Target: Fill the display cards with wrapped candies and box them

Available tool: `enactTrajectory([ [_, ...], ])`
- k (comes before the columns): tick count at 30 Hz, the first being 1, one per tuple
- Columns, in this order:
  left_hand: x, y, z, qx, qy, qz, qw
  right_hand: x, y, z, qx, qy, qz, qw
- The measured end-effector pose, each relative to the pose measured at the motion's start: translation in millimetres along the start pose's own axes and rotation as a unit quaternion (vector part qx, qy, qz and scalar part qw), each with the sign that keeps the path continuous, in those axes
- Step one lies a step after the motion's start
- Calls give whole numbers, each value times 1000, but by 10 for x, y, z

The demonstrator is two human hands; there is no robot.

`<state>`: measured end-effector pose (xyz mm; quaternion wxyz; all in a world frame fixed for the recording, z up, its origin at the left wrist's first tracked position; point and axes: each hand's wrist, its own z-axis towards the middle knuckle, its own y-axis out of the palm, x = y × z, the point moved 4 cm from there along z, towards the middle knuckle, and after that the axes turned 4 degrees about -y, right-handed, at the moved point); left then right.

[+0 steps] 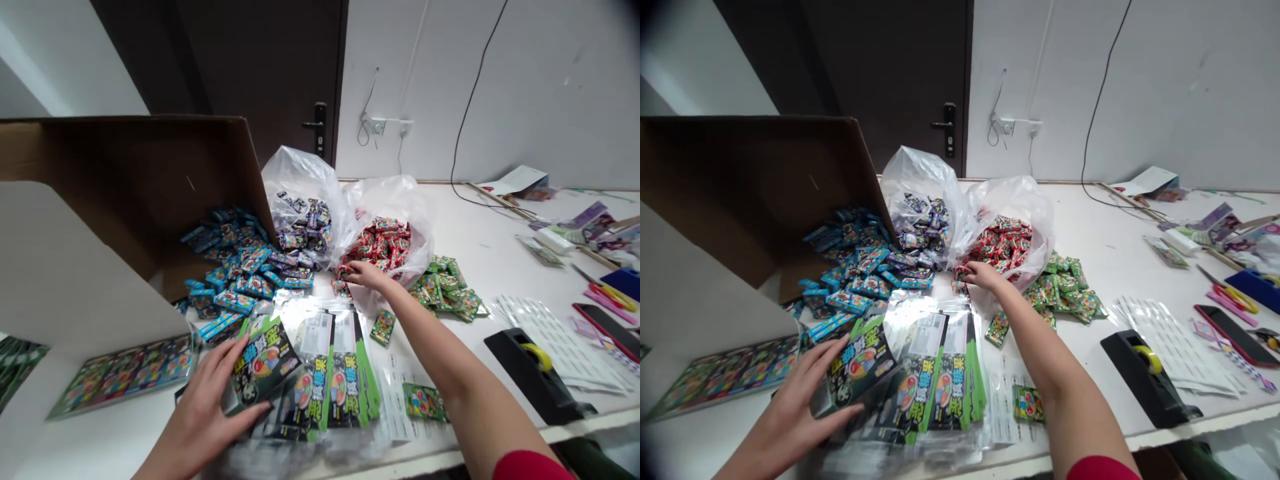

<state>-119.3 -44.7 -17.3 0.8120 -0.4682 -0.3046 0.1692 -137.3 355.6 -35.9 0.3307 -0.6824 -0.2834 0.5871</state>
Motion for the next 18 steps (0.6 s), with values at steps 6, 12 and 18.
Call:
enactTrajectory([
  [6, 132, -76, 119, -30, 3, -26, 999, -119, 7, -585, -8, -61, 115, 991],
  [12, 290, -42, 127, -64, 14, -51, 997, -512, 138, -901, -87, -195, 46, 976],
  [18, 291, -28, 2, -74, 2, -43, 996, -625, 404, -1321, 105, -43, -95, 989],
])
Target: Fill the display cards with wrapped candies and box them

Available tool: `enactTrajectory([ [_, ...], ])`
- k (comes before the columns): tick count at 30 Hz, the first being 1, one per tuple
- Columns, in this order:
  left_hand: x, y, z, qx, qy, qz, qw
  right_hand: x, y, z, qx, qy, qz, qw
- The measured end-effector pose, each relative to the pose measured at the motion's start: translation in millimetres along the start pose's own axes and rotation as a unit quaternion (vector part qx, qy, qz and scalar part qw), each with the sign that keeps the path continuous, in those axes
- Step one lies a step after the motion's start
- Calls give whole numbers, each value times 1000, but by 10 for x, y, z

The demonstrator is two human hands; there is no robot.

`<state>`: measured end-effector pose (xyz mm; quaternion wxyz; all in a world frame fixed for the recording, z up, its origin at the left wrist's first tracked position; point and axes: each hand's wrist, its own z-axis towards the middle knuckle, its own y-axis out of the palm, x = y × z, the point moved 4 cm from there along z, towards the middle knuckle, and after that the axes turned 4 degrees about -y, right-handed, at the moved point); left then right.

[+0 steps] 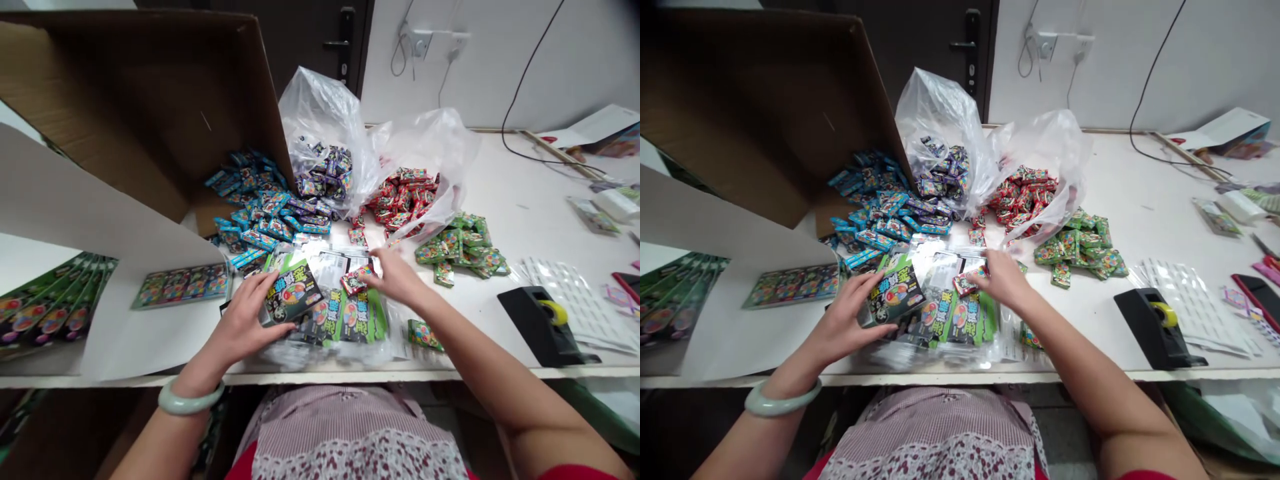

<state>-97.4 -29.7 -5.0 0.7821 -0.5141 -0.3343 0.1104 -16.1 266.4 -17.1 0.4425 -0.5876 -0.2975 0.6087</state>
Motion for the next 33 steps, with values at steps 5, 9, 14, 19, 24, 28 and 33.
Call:
enactTrajectory([
  [5, 17, 80, -10, -7, 9, -6, 1000, -130, 252, -343, 19, 56, -44, 997],
  [9, 60, 70, 5, 0, 29, 6, 1000, -240, -31, -358, 52, -31, 80, 995],
  [14, 139, 8, 6, -5, 69, -3, 998, -665, -500, -359, -88, -259, 115, 955],
  [19, 178, -3, 0, -39, 84, -28, 995, -923, -566, -280, -192, -340, 90, 916],
  [24, 146, -9, -52, -69, 78, -70, 992, -950, -506, -193, -213, -309, 83, 923],
  [28, 102, -60, -87, -77, 55, -66, 993, -971, -450, -171, -215, -315, 72, 922],
  [33, 96, -83, -96, -92, 49, -69, 992, -996, -415, -150, -201, -321, 76, 922],
])
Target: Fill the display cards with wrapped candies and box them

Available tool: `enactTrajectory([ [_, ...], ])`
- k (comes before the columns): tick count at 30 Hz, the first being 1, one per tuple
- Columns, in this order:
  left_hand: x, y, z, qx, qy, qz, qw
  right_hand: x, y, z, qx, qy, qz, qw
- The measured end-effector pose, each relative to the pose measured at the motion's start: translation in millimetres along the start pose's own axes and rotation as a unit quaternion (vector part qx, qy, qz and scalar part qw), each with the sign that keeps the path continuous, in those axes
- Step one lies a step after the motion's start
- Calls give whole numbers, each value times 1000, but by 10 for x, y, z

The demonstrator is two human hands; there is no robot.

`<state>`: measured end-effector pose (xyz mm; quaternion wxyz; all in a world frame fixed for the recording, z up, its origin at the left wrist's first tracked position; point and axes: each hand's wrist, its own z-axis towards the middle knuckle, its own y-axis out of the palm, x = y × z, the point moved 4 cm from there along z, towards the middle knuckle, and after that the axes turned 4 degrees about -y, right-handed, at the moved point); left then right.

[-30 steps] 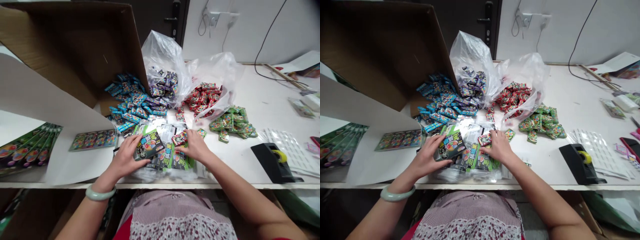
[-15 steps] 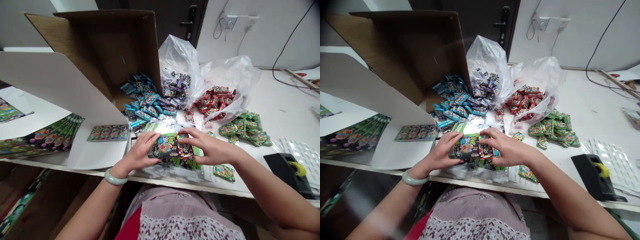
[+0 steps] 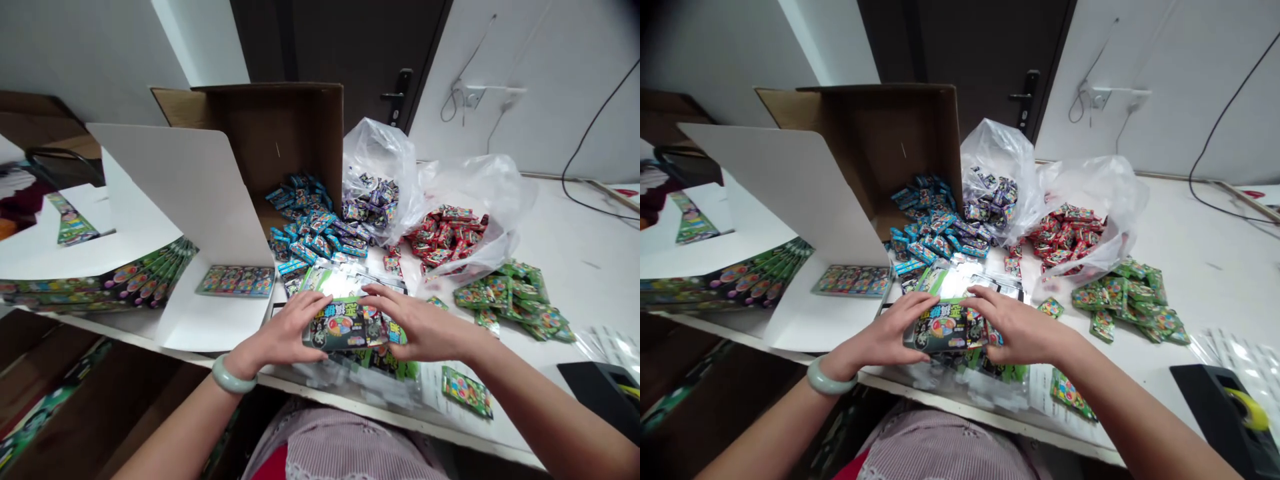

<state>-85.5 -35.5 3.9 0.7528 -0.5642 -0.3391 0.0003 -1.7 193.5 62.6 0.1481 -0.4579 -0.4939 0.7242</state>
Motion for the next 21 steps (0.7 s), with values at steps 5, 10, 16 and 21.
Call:
enactTrajectory([
  [5, 26, 69, 48, 36, -5, -12, 999, 51, -6, 50, -3, 1, 23, 1000],
  [10, 20, 62, 54, 100, -21, 23, 994, 111, 69, 27, 118, 33, 16, 992],
  [16, -32, 37, 66, 122, -31, 32, 991, 197, 155, 188, 169, 59, 64, 982],
  [21, -95, 18, 96, 150, -61, 39, 986, 1158, -451, 904, 344, 191, 167, 904],
])
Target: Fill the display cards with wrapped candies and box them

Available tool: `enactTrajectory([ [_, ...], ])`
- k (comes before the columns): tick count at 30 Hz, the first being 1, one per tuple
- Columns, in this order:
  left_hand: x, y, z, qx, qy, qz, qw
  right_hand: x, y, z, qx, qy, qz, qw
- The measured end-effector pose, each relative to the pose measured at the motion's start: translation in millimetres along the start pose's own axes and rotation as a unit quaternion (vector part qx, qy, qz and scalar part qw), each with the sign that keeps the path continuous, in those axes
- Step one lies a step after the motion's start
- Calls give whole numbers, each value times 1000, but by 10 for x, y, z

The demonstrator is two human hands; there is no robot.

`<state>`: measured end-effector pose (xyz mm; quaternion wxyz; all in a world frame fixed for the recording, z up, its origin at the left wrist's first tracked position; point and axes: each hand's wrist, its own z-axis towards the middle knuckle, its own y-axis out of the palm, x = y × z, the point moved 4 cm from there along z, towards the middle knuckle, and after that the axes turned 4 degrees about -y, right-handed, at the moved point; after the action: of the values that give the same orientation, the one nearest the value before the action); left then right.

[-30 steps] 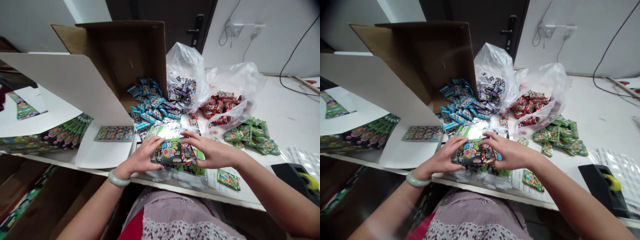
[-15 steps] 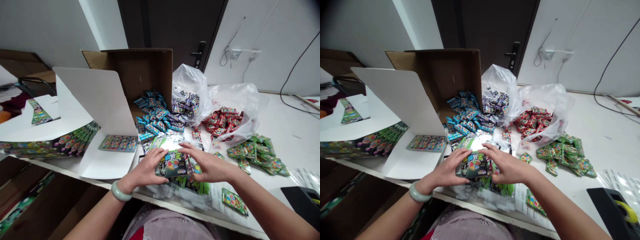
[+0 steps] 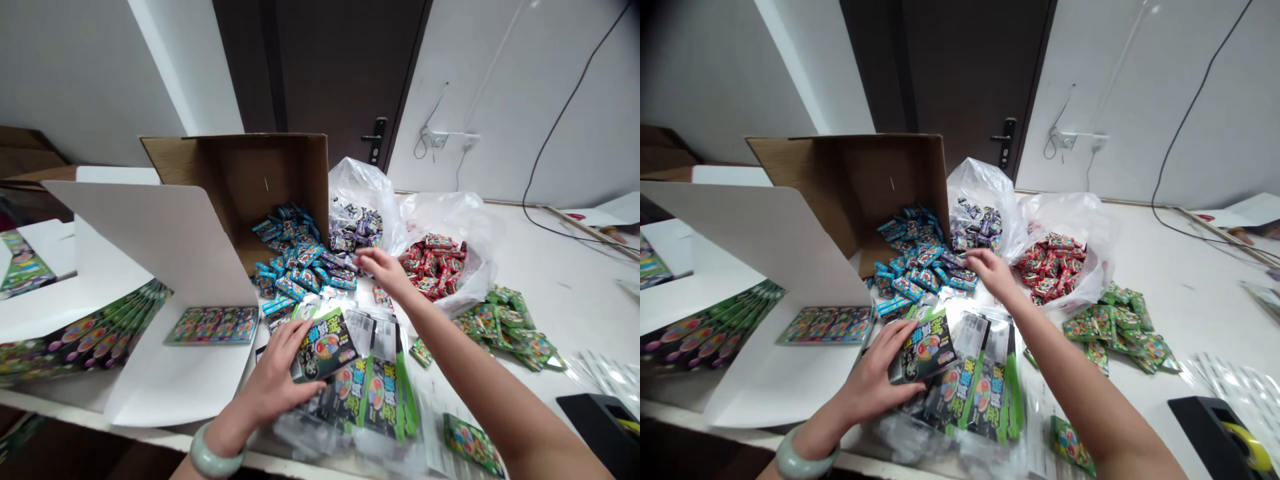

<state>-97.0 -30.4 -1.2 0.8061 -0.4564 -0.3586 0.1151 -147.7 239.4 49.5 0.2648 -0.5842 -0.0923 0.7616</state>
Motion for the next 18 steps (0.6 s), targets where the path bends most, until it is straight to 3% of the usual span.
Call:
enactTrajectory([
  [3, -15, 1, 1, 5, -1, 0, 1000, 325, -73, 789, 75, 26, -36, 996],
  [6, -90, -27, -35, 18, -16, 10, 1000, 683, -272, 1131, 117, 46, -69, 990],
  [12, -323, -52, -92, 37, -32, 29, 998, 1277, -719, 852, 68, 74, -65, 993],
  [15, -342, -5, -48, 31, -21, 22, 999, 1316, -742, 759, 76, 66, -56, 993],
  [18, -297, -6, -4, 28, -6, 24, 999, 1186, -656, 753, 102, 55, -26, 993],
])
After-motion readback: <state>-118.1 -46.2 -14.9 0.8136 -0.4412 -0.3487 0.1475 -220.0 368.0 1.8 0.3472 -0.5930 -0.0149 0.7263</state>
